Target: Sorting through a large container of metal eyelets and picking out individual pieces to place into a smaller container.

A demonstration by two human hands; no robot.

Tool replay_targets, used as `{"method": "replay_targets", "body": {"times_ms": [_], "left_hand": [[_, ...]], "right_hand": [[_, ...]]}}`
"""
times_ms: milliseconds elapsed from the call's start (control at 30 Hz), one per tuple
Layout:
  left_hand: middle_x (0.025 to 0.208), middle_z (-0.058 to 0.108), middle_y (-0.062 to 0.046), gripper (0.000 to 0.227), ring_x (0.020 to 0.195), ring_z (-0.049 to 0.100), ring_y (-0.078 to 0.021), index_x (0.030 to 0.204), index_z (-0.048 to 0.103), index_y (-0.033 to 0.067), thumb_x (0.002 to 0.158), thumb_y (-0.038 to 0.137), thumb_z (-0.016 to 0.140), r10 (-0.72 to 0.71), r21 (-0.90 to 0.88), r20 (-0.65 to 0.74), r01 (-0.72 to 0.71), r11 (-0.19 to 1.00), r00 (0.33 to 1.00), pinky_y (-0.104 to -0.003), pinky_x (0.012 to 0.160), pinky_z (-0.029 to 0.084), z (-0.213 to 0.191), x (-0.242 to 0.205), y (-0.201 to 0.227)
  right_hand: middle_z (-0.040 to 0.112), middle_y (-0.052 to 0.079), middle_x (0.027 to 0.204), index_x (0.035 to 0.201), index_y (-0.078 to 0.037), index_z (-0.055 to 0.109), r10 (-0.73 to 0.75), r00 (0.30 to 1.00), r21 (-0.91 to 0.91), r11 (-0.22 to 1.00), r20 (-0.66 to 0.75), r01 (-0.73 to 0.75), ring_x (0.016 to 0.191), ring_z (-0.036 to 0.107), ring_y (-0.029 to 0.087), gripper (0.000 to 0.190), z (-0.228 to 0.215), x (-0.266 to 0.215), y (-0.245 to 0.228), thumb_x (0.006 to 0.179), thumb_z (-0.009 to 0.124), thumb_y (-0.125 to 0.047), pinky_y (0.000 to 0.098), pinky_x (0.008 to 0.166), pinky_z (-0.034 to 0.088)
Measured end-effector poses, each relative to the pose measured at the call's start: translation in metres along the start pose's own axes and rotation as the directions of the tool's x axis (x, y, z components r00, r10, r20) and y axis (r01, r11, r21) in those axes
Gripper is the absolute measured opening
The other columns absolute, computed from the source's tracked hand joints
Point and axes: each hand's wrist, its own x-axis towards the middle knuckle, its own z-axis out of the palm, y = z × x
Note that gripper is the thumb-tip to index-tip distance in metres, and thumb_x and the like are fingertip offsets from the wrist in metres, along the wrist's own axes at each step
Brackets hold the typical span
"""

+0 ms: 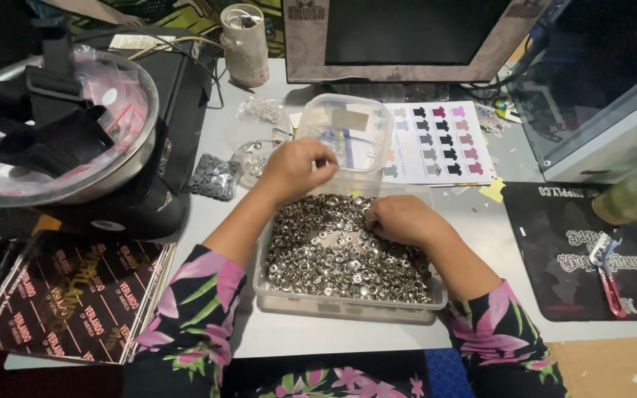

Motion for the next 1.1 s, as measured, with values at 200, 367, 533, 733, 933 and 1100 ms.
{"method": "replay_targets", "body": {"times_ms": [200, 367, 533, 733, 933, 1100], "left_hand": [[0.083, 0.072, -0.001, 0.018, 0.085, 0.071, -0.0217, 0.101, 0.078, 0.0206, 0.090, 0.029, 0.067, -0.067, 0.194, -0.140, 0.093, 0.976, 0.988, -0.037, 0.077, 0.059, -0.003, 0.030, -0.008], [0.088, 0.074, -0.003, 0.021, 0.088, 0.073, -0.0228, 0.107, 0.079, 0.0190, 0.096, 0.026, 0.062, -0.054, 0.221, -0.155, 0.088, 0.971, 0.986, -0.036, 0.079, 0.059, 0.004, 0.030, -0.022], [0.095, 0.076, -0.005, 0.021, 0.095, 0.074, -0.0242, 0.112, 0.078, 0.0174, 0.096, 0.022, 0.064, 0.017, 0.210, -0.161, 0.017, 0.978, 0.987, -0.037, 0.084, 0.059, 0.008, 0.005, -0.017], [0.102, 0.077, -0.011, 0.018, 0.105, 0.072, -0.0301, 0.108, 0.077, 0.0116, 0.093, 0.015, 0.069, 0.098, 0.150, 0.122, -0.116, 0.982, 0.988, -0.043, 0.093, 0.057, 0.009, -0.039, 0.004], [0.111, 0.076, -0.011, 0.022, 0.111, 0.069, -0.0336, 0.111, 0.077, 0.0126, 0.090, 0.018, 0.071, -0.041, 0.128, 0.496, -0.027, 0.991, 0.867, -0.047, 0.098, 0.054, -0.006, -0.061, 0.033], [0.103, 0.077, -0.010, 0.027, 0.104, 0.071, -0.0326, 0.108, 0.078, 0.0154, 0.083, 0.027, 0.081, 0.018, 0.112, 0.671, -0.126, 0.986, 0.741, -0.049, 0.092, 0.056, -0.012, -0.071, 0.054]], "right_hand": [[0.075, 0.003, 0.097, 0.095, -0.022, 0.079, 0.020, 1.000, 0.006, 1.000, -0.001, -0.020, 0.097, 0.072, 0.030, 0.016, -0.001, 0.000, -0.001, 0.084, 0.067, -0.021, 0.0455, 0.081, 0.059], [0.075, 0.003, 0.099, 0.097, -0.022, 0.079, 0.010, 1.000, 0.002, 1.000, 0.011, -0.010, 0.098, 0.072, 0.031, 0.017, 0.005, 0.004, 0.003, 0.085, 0.066, -0.021, 0.0459, 0.083, 0.059], [0.075, 0.002, 0.099, 0.096, -0.023, 0.079, 0.024, 1.000, 0.016, 1.000, 0.013, -0.024, 0.098, 0.072, 0.030, 0.018, 0.004, 0.003, 0.003, 0.085, 0.066, -0.019, 0.0446, 0.083, 0.058], [0.075, 0.002, 0.099, 0.097, -0.023, 0.079, 0.018, 0.999, 0.005, 1.000, 0.030, -0.018, 0.097, 0.072, 0.030, 0.018, -0.004, 0.001, -0.002, 0.085, 0.066, -0.019, 0.0457, 0.082, 0.059], [0.075, 0.004, 0.101, 0.099, -0.023, 0.078, 0.033, 0.998, 0.014, 0.999, 0.046, -0.034, 0.097, 0.072, 0.031, 0.020, -0.011, -0.008, -0.007, 0.086, 0.064, -0.020, 0.0458, 0.083, 0.059], [0.074, 0.003, 0.105, 0.110, -0.023, 0.076, -0.023, 0.993, 0.025, 0.999, 0.112, 0.020, 0.098, 0.071, 0.028, 0.024, -0.056, -0.041, -0.041, 0.088, 0.070, -0.031, 0.0436, 0.084, 0.059]]}}
